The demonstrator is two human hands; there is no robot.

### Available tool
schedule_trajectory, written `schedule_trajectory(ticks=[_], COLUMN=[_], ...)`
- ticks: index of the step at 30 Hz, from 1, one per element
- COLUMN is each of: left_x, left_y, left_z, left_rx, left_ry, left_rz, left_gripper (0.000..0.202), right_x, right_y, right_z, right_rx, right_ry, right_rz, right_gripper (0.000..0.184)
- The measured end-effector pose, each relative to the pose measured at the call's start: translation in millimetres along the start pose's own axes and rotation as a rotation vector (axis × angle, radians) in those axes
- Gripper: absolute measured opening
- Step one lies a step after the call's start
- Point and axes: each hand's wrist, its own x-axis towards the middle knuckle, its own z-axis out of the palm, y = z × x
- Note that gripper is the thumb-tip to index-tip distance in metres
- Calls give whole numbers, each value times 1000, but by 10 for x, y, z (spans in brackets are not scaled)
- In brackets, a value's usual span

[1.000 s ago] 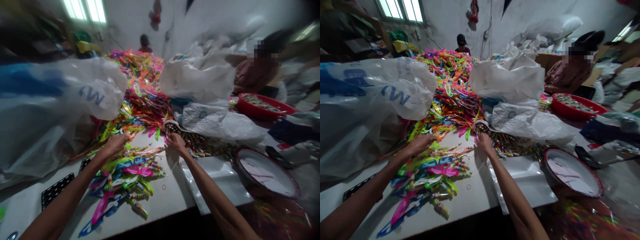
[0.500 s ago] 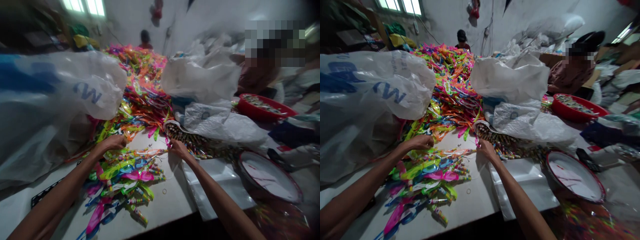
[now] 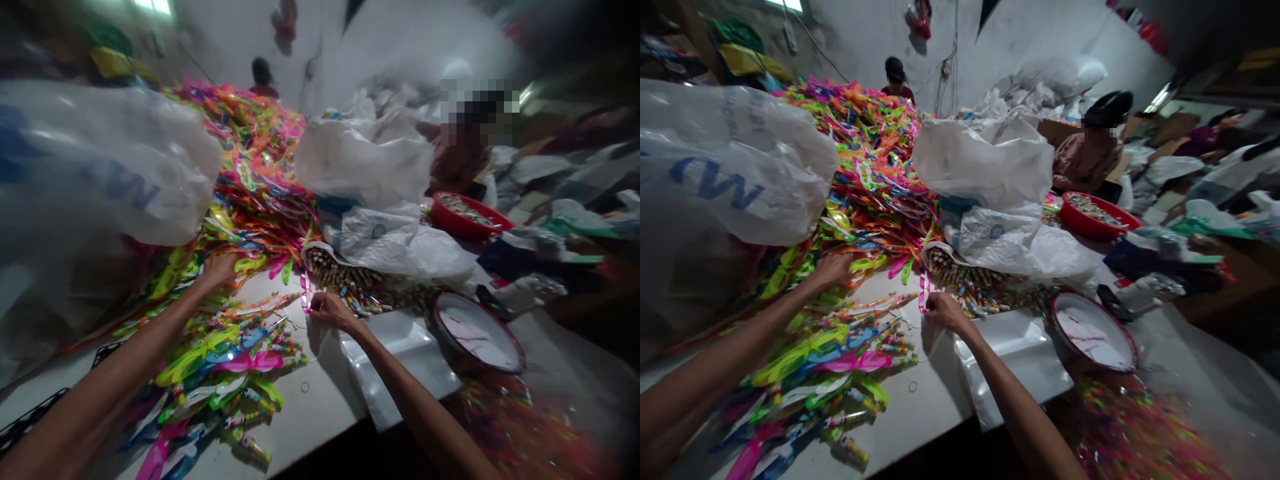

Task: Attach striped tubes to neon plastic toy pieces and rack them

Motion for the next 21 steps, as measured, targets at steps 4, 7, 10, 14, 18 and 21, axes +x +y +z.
schedule_trajectory(ticks=[4,7,10,14,18,21], left_x=[-217,-436,-624,-887,-1143,-1279], left_y=[-91,-156,-140,32,243,409], left_z=[-96,-150,-188,-249,-282,-238], left_rx=[-5,-100,-527,-1290,-1717,-1819], left_ry=[-7,134,221,56,-92,-104], left_rz=[90,127,71,-48,-125,-114], left_gripper=[47,50,64,48,39,32], right_x=[-32,101,312,482,311,141], right_y=[170,216,142,-22,-65,-29], right_z=[-176,-194,-107,-14,25,81], right_rx=[3,-41,-74,-76,-67,-42], right_ry=[137,217,273,294,294,238], right_rz=[124,240,356,447,410,345], right_gripper=[14,16,30,41,42,34])
